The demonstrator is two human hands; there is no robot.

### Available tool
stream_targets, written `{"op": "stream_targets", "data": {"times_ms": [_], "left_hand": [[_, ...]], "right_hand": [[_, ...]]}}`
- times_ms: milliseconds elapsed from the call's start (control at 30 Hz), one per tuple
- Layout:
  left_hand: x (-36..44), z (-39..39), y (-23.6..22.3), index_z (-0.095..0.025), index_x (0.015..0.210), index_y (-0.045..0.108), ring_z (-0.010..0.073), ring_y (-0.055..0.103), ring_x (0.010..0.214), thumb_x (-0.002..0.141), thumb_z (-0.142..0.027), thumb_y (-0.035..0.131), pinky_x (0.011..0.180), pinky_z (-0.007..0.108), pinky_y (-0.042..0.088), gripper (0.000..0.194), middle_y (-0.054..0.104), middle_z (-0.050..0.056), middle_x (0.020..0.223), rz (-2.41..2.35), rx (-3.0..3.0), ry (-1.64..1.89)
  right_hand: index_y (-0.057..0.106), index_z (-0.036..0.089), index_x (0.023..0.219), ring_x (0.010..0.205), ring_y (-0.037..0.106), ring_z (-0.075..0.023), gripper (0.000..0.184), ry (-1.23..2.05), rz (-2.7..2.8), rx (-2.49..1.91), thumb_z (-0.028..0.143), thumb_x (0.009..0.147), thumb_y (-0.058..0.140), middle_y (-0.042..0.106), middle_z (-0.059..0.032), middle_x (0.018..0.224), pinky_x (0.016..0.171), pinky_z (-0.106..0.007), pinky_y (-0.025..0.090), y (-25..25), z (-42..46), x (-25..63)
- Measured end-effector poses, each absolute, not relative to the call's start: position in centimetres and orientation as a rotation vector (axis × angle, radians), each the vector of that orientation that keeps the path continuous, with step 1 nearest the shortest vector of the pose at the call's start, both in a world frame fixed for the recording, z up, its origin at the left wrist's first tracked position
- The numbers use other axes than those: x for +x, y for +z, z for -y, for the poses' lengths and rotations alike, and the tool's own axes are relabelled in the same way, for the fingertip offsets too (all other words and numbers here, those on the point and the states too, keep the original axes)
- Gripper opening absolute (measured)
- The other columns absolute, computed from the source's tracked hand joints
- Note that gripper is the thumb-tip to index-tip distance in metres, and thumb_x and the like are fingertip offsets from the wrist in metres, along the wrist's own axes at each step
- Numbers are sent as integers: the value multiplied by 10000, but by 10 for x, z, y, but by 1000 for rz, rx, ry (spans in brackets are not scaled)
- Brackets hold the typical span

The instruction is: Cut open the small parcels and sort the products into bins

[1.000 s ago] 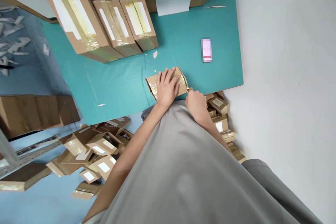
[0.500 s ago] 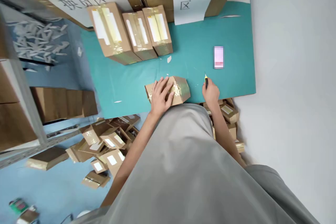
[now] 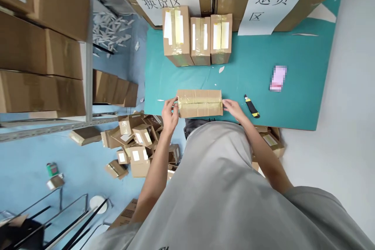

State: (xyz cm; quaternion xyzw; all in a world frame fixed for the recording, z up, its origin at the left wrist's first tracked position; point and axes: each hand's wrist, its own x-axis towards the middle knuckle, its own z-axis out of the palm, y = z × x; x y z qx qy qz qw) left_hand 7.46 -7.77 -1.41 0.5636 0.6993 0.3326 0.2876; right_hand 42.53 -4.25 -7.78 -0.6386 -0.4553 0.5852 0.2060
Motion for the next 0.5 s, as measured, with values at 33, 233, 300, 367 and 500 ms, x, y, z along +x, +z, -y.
{"op": "stream_targets", "data": {"times_ms": [33,233,300,367,500], "left_hand": [[74,79,-16,-208,1396,764,308,725,1299,1127,-523,540,1195,488,547,471,760,167,1402,-1874,1448,900],[108,73,-44,-230,1247,670,292,745,1261,1036,-393,610,1163,480,576,273,799,134,1291,-1713,1052,953],[131,69,-56,-242,1188,637,271,742,1234,975,-341,613,1108,447,598,236,795,121,1263,-1620,911,940],[155,67,-65,-252,1147,604,257,730,1234,922,-316,608,1066,423,607,234,775,109,1283,-1582,781,921],[185,71,-68,-265,1097,565,246,712,1218,925,-347,623,1055,404,590,199,734,85,1320,-1634,694,882]], "right_hand": [[826,197,1271,1183,822,-322,569,1673,1277,-1686,688,1062,631,880,-128,1198,1040,-489,676,-74,41,416],[783,201,1323,1204,826,-360,493,1330,1415,-1820,568,1012,674,839,-173,1349,1085,-507,653,-45,44,436],[769,204,1282,1218,814,-359,457,1180,1408,-1920,548,1001,661,835,-180,1321,1086,-507,646,-40,47,456],[757,209,1205,1201,802,-343,452,1124,1348,-1989,588,975,671,834,-175,1268,1072,-489,644,-39,50,473],[740,211,985,1042,781,-309,530,1244,1136,-2077,733,931,666,834,-128,1066,958,-449,657,-42,54,488]]}}
